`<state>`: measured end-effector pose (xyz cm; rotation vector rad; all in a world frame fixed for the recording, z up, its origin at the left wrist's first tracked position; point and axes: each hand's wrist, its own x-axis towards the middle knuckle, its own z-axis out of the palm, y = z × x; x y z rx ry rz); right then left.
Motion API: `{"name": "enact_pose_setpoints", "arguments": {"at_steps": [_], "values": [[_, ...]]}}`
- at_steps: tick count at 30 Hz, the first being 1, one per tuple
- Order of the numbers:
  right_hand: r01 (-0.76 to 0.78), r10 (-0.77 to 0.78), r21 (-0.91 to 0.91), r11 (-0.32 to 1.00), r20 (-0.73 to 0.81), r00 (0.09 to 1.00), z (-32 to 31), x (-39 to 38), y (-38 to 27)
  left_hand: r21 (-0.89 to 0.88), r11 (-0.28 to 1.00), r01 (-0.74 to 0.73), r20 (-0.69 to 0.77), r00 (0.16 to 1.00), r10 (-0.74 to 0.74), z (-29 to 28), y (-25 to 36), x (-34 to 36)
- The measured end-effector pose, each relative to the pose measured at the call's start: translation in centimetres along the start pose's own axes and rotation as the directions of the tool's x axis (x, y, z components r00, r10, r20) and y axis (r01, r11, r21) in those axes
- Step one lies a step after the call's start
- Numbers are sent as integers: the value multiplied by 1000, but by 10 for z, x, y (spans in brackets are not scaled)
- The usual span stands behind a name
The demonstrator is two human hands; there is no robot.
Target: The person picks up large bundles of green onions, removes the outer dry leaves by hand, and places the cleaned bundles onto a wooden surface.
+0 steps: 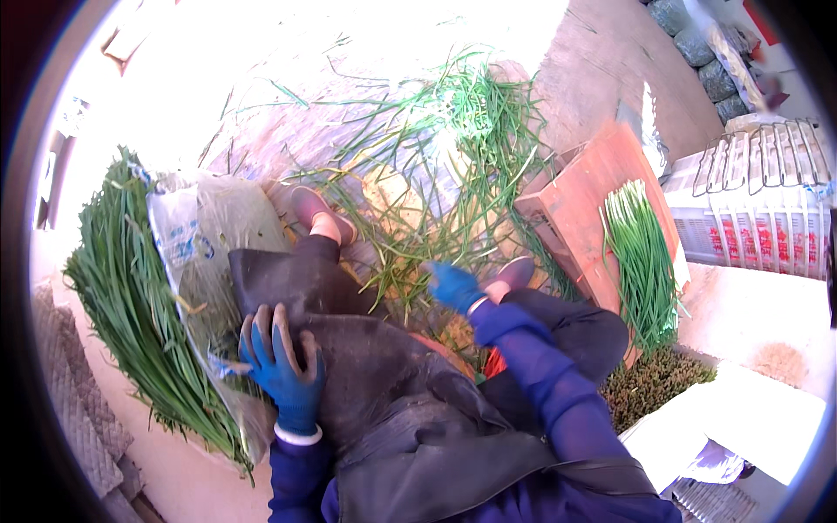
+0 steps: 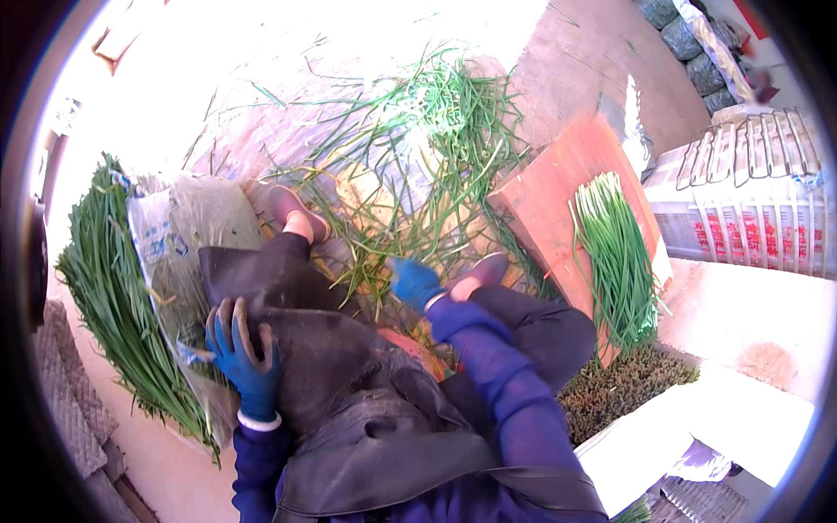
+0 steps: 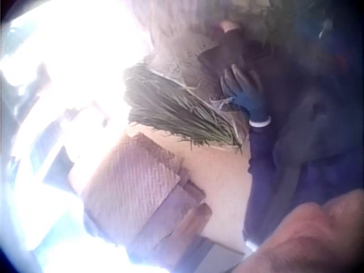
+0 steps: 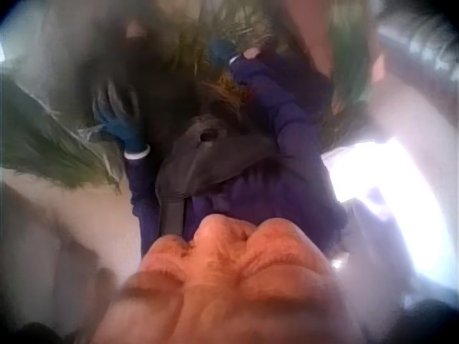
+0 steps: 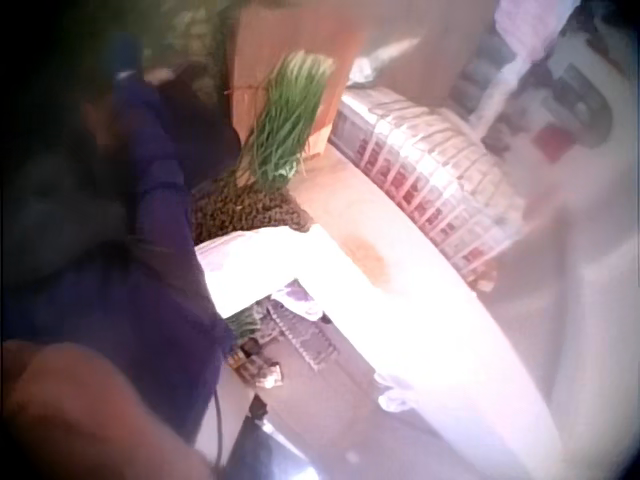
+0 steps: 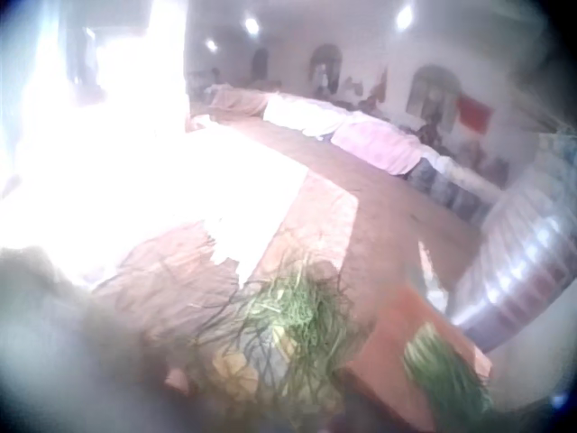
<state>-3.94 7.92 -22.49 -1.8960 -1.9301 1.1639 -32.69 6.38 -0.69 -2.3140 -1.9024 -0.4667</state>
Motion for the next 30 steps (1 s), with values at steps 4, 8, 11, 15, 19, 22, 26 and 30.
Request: {"name": "enact_pose_setpoints", "arguments": {"at_steps": [4, 8, 11, 15, 19, 22, 26, 30], "values": [[53, -16, -208, 977, 178, 984, 110, 4, 5, -4, 999, 38, 42, 998, -38, 2, -6, 1], [120, -39, -278, 953, 281, 959, 199, 15, 39, 6, 999, 46, 139, 989, -46, 10, -7, 12], [83, 37, -186, 979, 563, 825, 181, 54, 20, 57, 997, 46, 134, 990, -53, 10, -6, 17], [-214, 182, 262, 941, 142, 973, 120, 181, 101, -105, 994, 11, 118, 993, 2, 14, -5, 40], [-418, 366, -236, 877, -232, 901, -87, 290, 153, -80, 997, -6, 109, 994, 14, 19, -4, 44], [-440, 360, -305, 844, -285, 888, -152, 290, 102, -63, 997, 49, 138, 990, -40, 7, -2, 43], [-197, 185, -197, 960, -80, 980, -94, 251, 90, -25, 989, 147, 146, 979, -142, 4, -12, 27], [-77, 17, 273, 959, 216, 976, 31, 157, 102, -165, 985, 54, 72, 997, -42, 1, -15, 41]]}}
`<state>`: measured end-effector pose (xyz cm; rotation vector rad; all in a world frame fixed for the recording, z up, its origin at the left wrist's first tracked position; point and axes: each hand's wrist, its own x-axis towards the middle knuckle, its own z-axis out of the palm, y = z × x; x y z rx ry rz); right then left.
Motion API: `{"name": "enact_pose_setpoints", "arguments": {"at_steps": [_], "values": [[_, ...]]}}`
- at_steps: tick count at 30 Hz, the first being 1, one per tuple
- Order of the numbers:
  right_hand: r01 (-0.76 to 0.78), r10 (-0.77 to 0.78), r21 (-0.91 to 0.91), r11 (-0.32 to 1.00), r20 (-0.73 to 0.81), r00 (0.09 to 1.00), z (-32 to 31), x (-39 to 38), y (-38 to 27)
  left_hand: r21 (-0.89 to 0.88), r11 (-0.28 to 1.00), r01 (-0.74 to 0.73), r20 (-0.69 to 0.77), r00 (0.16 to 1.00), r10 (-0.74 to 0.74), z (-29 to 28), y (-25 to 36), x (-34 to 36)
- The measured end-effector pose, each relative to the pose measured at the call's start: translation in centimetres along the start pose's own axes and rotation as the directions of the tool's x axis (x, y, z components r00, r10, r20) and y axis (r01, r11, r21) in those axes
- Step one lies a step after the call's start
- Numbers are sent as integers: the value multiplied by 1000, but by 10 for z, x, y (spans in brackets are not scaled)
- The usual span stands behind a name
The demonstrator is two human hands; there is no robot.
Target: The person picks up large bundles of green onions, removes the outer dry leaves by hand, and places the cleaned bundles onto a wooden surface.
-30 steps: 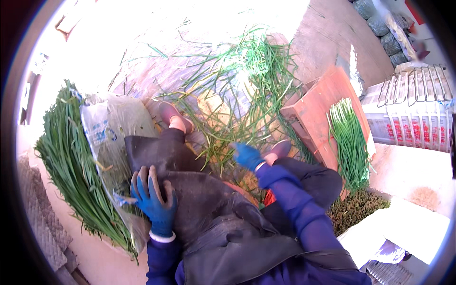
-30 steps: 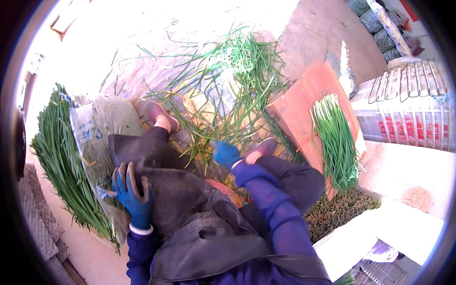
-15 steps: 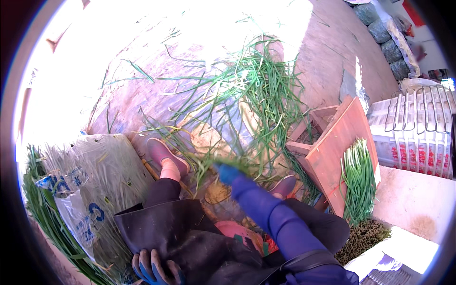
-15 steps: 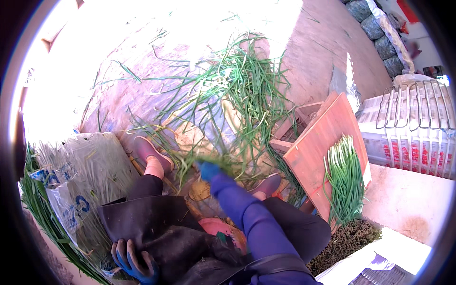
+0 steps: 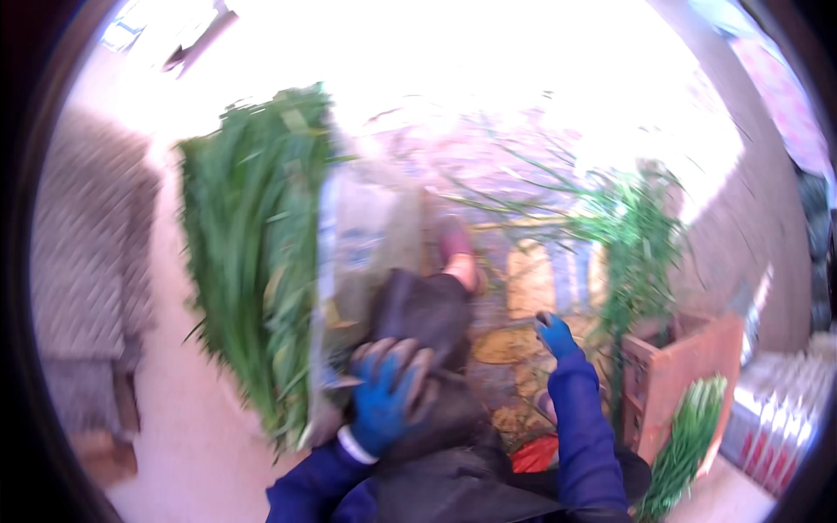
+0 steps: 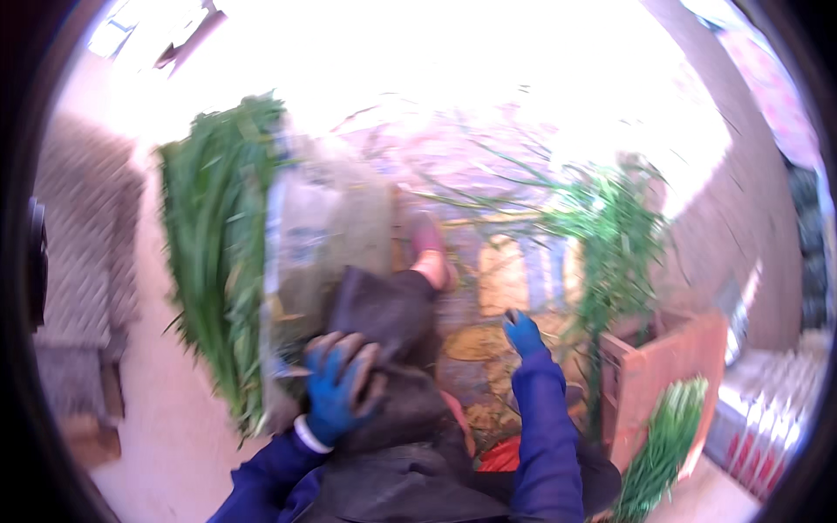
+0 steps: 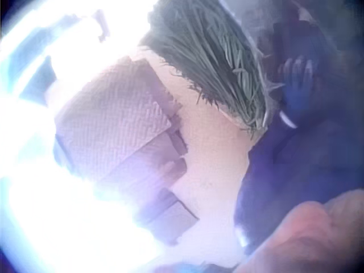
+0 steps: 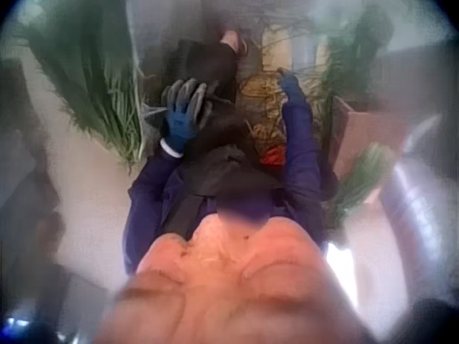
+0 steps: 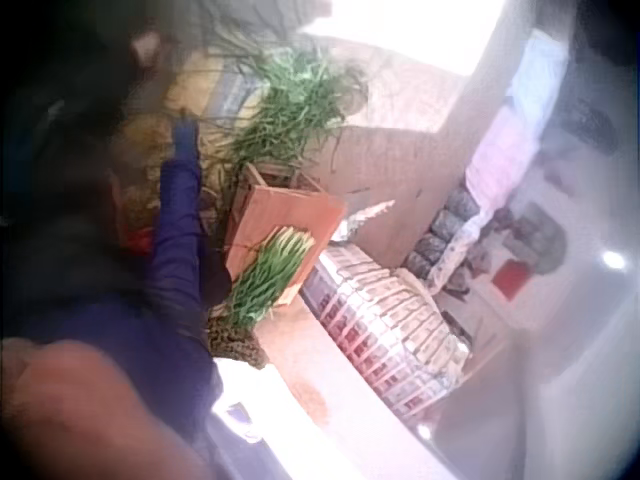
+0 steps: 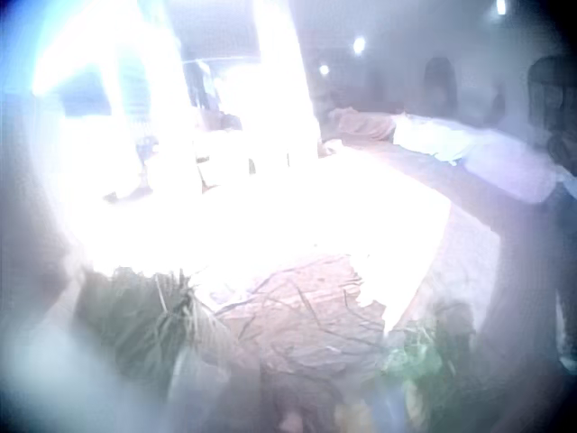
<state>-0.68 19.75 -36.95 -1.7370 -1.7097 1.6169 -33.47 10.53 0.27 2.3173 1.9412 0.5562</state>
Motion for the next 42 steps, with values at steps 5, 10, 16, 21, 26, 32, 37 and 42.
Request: {"name": "enact_pose_setpoints", "arguments": {"at_steps": [5, 10, 16, 21, 26, 32, 37, 42], "values": [[39, -88, 576, 816, 58, 994, 66, -57, -161, -162, 986, -21, -69, 998, 10, -53, 3, -54], [370, -311, 530, 763, -201, 929, 4, -108, -300, -390, 911, -133, -240, 970, 39, -134, -1, -121], [472, -508, 454, 756, -49, 860, 50, -229, -440, -390, 808, 441, -326, 755, -569, -167, -86, -175], [538, -610, 323, 779, 187, 770, 130, -280, -480, -236, 680, 694, -16, 697, -717, -131, -112, -195], [397, -505, 327, 858, 391, 769, 159, -292, -498, -351, 637, 687, 69, 697, -714, -124, -125, -187], [360, -521, 414, 836, 393, 758, 181, -281, -490, -428, 628, 650, 22, 702, -712, -117, -127, -189], [487, -556, 271, 830, 346, 755, 188, -269, -478, -428, 708, 562, -20, 778, -629, -115, -127, -192], [860, -806, -223, 459, 302, 509, 196, -270, -469, -506, 759, 409, -138, 831, -539, -94, -156, -196]]}}
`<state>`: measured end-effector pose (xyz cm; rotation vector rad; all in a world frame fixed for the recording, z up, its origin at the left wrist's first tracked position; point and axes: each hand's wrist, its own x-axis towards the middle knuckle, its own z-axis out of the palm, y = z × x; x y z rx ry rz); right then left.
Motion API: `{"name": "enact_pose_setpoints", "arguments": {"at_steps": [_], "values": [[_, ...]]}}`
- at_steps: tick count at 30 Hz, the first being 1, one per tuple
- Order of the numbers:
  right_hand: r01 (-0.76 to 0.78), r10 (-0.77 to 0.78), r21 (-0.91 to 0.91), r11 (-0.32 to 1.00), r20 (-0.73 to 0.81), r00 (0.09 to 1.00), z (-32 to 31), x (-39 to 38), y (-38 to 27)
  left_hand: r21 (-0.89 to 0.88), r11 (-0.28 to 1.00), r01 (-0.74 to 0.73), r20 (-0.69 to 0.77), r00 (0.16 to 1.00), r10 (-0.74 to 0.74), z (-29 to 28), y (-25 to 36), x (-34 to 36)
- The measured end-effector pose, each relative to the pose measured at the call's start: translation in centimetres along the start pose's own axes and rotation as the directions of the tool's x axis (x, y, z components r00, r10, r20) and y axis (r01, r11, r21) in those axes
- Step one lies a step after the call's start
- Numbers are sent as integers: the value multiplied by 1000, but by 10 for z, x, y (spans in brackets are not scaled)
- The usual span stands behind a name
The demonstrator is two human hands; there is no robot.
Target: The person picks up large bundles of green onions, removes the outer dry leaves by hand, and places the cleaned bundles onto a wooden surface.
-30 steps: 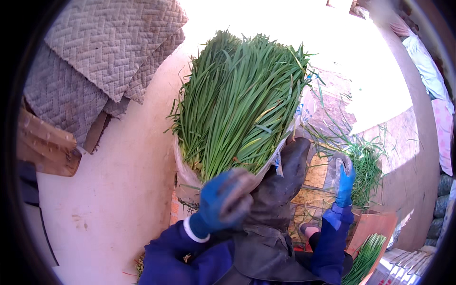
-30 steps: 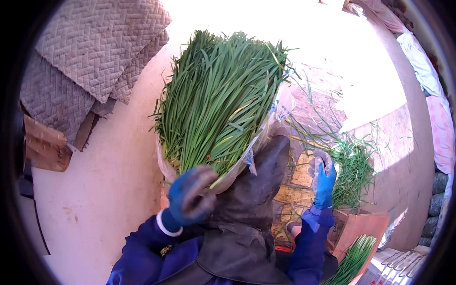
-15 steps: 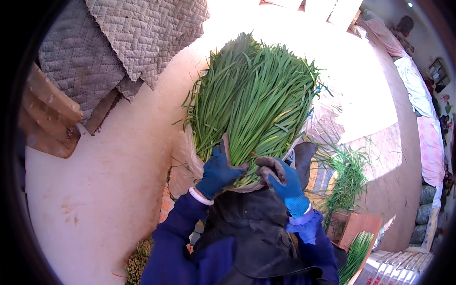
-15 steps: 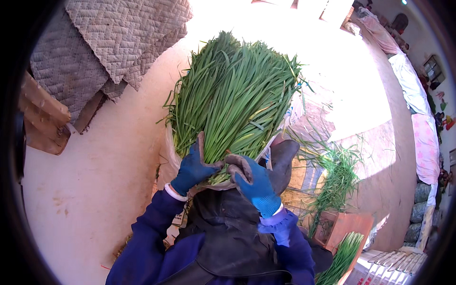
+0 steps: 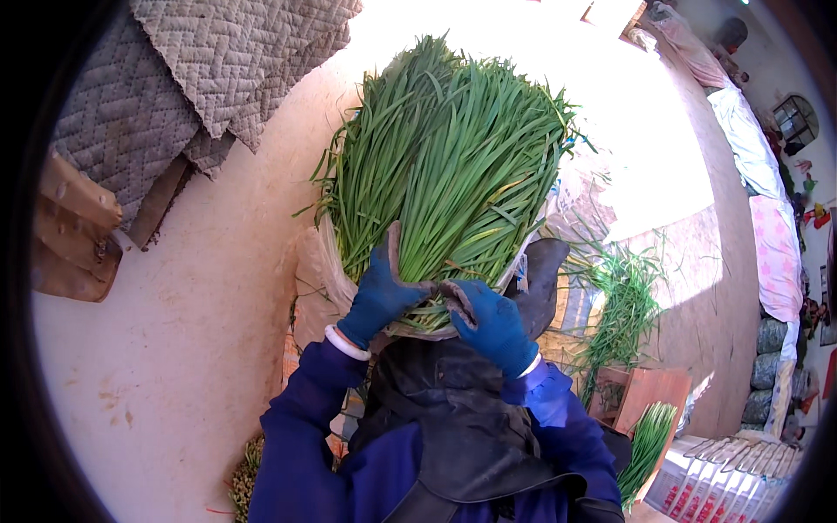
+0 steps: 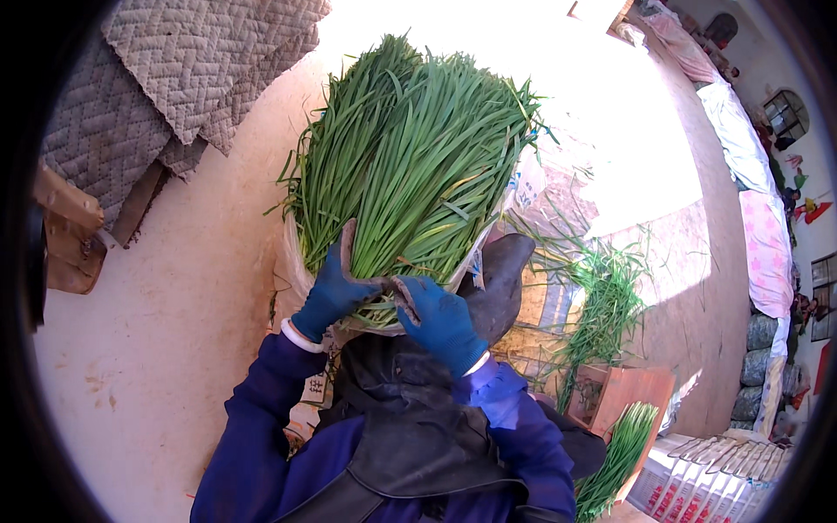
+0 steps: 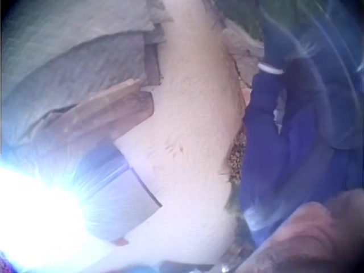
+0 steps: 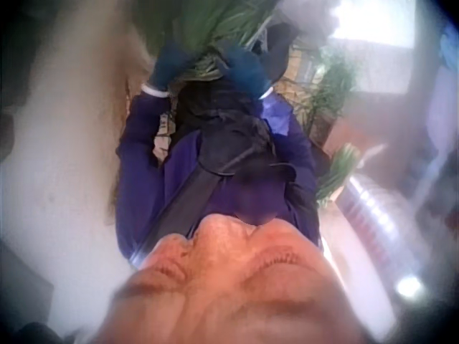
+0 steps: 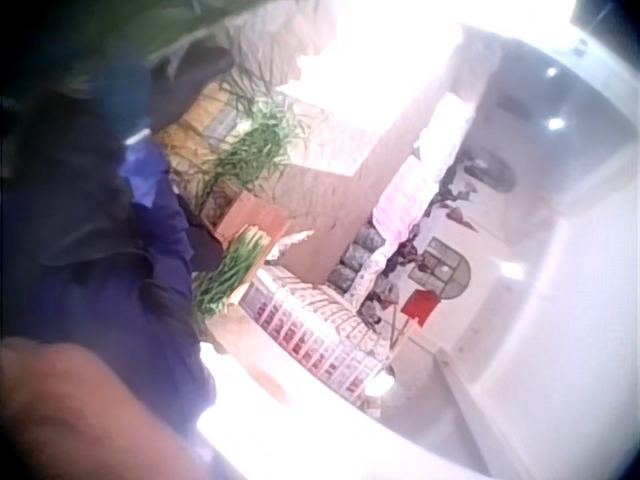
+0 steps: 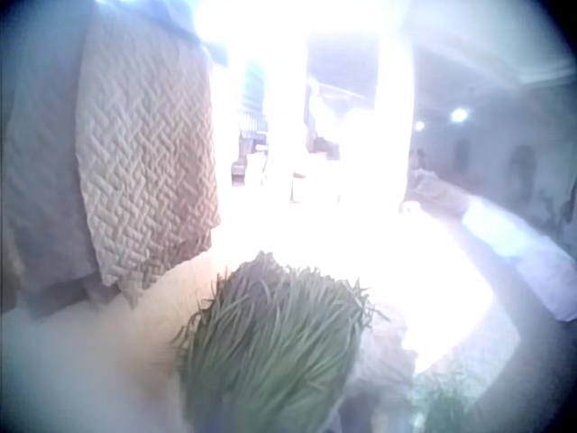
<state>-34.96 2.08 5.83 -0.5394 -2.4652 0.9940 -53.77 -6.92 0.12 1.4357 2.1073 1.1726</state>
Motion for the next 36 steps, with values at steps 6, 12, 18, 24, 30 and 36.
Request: {"name": "enact_pose_setpoints", "arguments": {"at_steps": [6, 12, 18, 24, 30, 36], "values": [[-29, 32, -70, 997, 31, 999, -5, -7, -3, -655, 618, 434, 434, 886, -162, -65, 9, 23], [-304, 267, 404, 863, 146, 952, -13, -3, 1, -610, 690, 390, 484, 873, -65, -98, -7, 55], [-616, 467, 735, 283, 455, 758, -29, 40, -37, -552, 728, 407, 485, 867, -116, -89, 49, 55], [-506, 389, 833, 222, 401, 830, -14, 22, -6, 17, 999, 36, 282, 959, -39, -44, 122, -6], [-468, 422, 871, -147, 483, 767, -23, 18, -18, 0, 997, -77, 255, 964, 75, -31, 127, -23], [-317, 544, 948, -9, 271, 794, -25, 5, 14, -544, 822, 170, 166, 982, -93, -59, 116, -13]]}}
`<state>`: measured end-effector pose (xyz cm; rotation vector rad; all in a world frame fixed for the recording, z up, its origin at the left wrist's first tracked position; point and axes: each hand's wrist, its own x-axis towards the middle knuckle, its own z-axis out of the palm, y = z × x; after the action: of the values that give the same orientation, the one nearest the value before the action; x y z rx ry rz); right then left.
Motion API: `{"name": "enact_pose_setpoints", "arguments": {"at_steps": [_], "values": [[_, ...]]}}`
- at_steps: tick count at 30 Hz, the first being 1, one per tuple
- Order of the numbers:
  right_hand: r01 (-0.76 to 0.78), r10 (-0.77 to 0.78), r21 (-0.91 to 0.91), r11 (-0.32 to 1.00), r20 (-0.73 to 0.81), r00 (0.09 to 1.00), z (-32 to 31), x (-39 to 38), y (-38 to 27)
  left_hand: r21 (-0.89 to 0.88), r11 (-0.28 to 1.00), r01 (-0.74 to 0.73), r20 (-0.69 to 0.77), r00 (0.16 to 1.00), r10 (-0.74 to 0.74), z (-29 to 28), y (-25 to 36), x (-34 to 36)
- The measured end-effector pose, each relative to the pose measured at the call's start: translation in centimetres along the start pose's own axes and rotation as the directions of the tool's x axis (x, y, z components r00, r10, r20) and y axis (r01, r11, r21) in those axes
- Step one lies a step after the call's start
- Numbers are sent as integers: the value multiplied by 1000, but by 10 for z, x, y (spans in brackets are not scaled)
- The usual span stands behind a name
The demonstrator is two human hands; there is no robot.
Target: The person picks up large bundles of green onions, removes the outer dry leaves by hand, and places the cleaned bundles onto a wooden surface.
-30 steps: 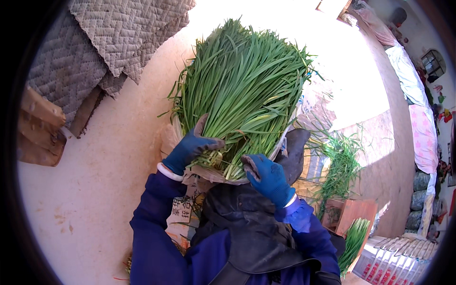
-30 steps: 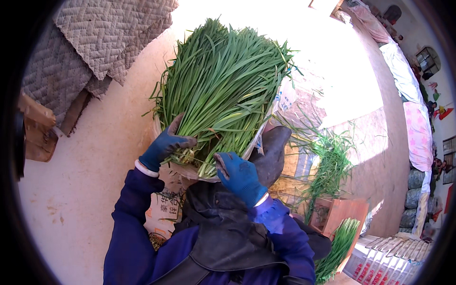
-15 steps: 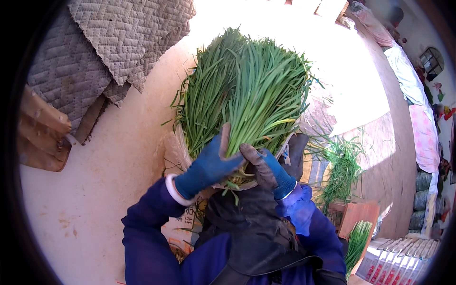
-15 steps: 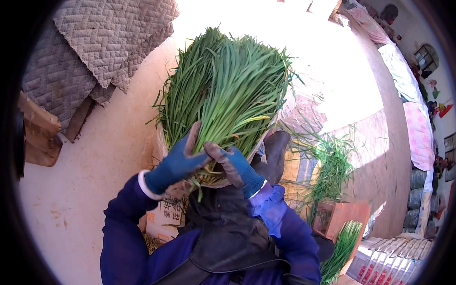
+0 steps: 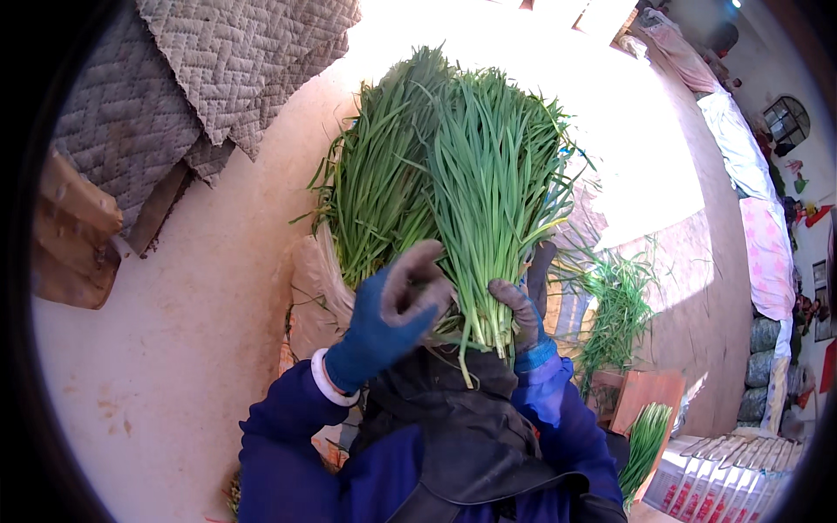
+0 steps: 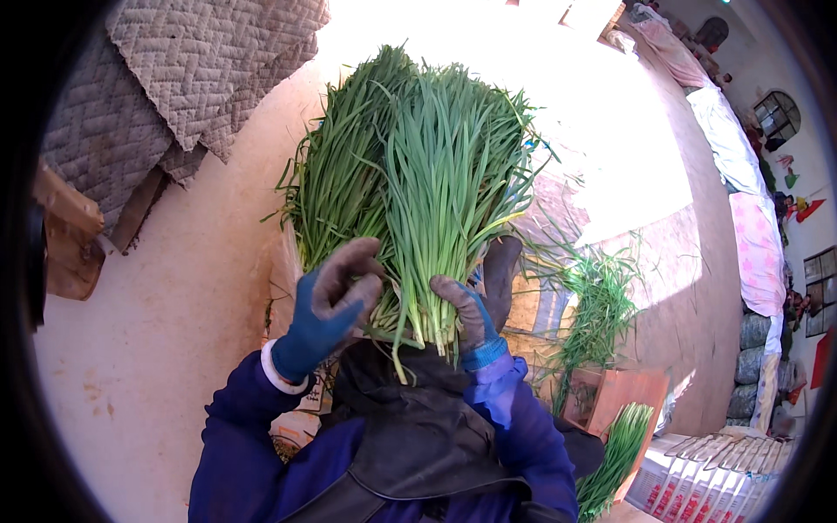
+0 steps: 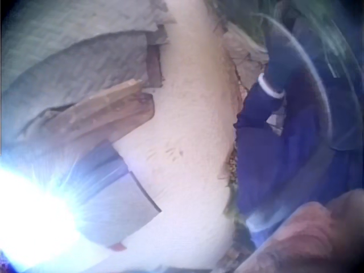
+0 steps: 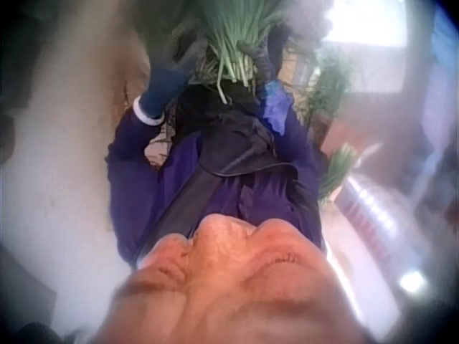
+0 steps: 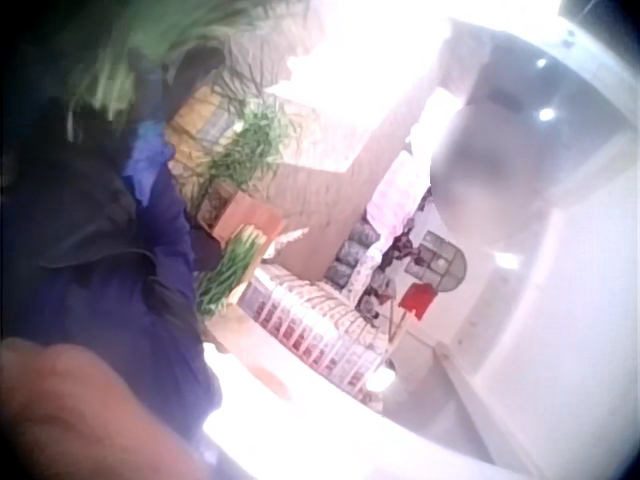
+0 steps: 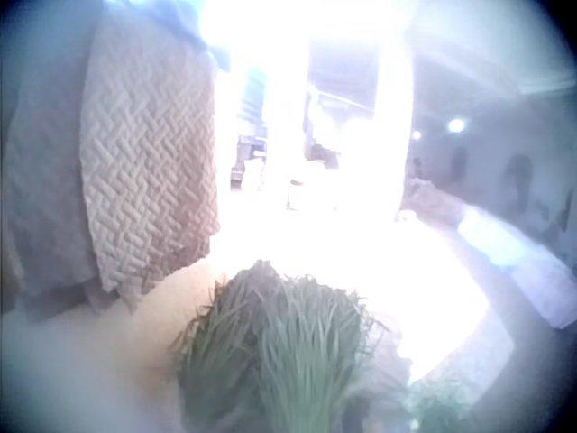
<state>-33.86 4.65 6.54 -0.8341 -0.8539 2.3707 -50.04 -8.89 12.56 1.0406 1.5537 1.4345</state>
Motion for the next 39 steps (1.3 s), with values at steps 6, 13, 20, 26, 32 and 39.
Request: {"name": "enact_pose_setpoints", "arguments": {"at_steps": [6, 13, 20, 26, 32, 39], "values": [[-21, -13, 166, 986, 203, 979, -47, 32, 19, 540, 783, -308, -66, 912, 405, -5, -64, 29], [-30, 29, 3, 1000, 38, 999, -76, 27, 9, 711, 627, -317, -39, 873, 486, 6, -57, 20], [36, 9, -309, 950, 142, 990, -9, 3, -7, 751, 603, -270, 83, 944, 320, 26, -54, 26], [-103, 103, -13, 995, 20, 994, -9, -1, 8, 859, 401, -318, 170, 916, 362, 33, -60, 23], [113, -118, 72, 991, 56, 991, -15, 6, 17, 204, 921, -333, 98, 943, 319, 1, -77, 39], [89, -94, 138, 986, 35, 995, -64, 18, 19, 884, 466, -35, -85, 968, 234, 12, -114, 37]]}}
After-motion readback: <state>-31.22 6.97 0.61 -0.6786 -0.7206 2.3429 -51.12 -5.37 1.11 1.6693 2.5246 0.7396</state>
